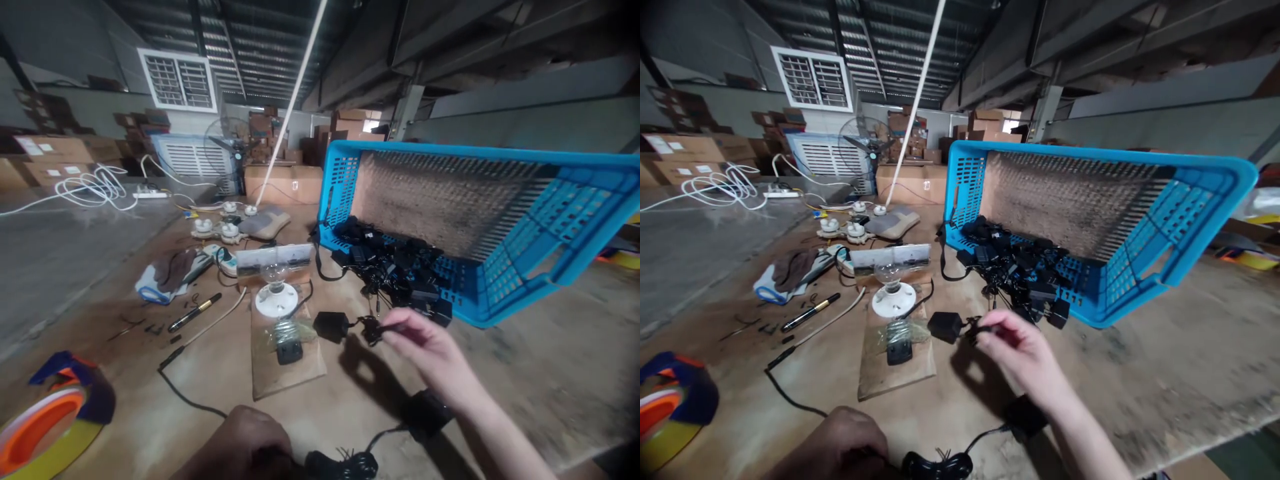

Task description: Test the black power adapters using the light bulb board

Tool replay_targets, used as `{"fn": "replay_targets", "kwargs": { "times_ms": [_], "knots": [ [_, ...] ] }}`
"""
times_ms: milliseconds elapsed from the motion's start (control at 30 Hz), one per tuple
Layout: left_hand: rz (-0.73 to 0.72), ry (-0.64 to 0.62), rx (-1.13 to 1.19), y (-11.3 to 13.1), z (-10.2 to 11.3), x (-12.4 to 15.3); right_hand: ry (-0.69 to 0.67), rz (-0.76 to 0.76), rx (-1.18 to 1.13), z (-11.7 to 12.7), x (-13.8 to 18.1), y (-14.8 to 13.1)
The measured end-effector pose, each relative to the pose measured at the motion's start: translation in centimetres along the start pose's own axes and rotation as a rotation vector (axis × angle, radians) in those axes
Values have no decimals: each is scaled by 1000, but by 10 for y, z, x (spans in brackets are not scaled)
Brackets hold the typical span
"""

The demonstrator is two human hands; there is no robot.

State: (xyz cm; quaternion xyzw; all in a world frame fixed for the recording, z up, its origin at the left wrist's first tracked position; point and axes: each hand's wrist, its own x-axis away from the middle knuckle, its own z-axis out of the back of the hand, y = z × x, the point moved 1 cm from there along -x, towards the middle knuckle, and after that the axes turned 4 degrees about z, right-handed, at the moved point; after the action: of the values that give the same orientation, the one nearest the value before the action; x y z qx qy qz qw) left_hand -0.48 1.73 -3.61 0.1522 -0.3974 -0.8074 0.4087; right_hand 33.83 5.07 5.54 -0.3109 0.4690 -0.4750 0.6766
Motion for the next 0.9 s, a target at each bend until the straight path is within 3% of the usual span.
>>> {"fn": "replay_targets", "kwargs": {
  "times_ms": [67,167,300,367,600,700,833,900],
  "knots": [
    [11,-31,19,4,1,1,-152,-9,-185,-40,11,-13],
    [26,-38,60,12,5,-3,-337,-155,-360,-97,30,-15],
    [212,161,316,18,13,-9,-323,-149,-10,-134,51,-8],
    [235,203,388,19,15,-9,-306,-83,108,-140,54,-9],
    [143,177,378,17,12,-10,-273,207,331,-152,50,-14],
    [140,186,349,16,9,-12,-339,242,451,-155,50,-15],
    [28,221,183,13,2,-12,-463,269,490,-147,42,-24],
    [10,245,84,13,0,-11,-379,215,471,-130,27,-24]
  ]
}}
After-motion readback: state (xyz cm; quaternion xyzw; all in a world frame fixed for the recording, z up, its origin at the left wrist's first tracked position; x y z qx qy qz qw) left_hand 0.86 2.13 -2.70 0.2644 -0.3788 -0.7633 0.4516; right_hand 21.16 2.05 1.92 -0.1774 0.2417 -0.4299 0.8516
